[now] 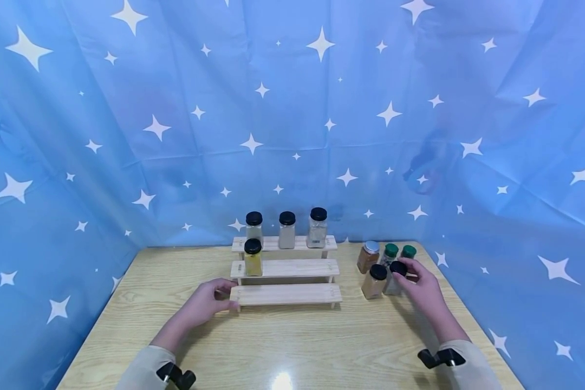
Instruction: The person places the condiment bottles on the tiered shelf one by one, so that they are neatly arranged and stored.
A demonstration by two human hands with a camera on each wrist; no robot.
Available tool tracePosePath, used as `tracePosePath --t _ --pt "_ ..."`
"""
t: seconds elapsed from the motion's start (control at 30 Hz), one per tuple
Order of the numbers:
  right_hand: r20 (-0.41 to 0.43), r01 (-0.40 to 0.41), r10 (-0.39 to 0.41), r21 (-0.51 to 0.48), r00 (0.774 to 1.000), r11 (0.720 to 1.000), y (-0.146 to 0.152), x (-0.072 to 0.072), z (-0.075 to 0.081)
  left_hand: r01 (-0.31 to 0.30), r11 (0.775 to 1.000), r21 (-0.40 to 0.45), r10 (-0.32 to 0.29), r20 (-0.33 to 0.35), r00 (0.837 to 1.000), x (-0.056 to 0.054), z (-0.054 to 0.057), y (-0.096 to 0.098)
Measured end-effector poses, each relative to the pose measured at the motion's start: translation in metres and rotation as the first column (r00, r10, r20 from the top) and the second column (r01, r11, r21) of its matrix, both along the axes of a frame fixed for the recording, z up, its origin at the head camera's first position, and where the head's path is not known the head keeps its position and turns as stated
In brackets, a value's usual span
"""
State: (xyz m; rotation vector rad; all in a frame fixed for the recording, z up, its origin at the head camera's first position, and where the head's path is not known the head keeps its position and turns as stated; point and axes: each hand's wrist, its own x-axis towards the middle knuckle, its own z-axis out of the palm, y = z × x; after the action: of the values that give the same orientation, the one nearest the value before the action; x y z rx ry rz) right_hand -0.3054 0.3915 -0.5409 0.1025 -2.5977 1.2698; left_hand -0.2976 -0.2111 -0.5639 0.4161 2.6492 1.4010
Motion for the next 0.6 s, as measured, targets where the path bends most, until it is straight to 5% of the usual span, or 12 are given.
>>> tracePosePath --t 0.37,0.6 --pt "0.089 -0.004 0.009 -0.047 0.996 0.999 -0.0001 -0.0001 0.0014 0.009 1.000 0.012 -0.009 -0.012 1.000 -0.0001 -0.0011 -0.0017" --pt "0.005 0.089 -0.089 -0.093 0.996 0.992 -0.0064 0.0033 0.0028 0.016 1.000 0.021 -0.016 -0.022 1.000 -0.0006 -0.0015 -0.0018"
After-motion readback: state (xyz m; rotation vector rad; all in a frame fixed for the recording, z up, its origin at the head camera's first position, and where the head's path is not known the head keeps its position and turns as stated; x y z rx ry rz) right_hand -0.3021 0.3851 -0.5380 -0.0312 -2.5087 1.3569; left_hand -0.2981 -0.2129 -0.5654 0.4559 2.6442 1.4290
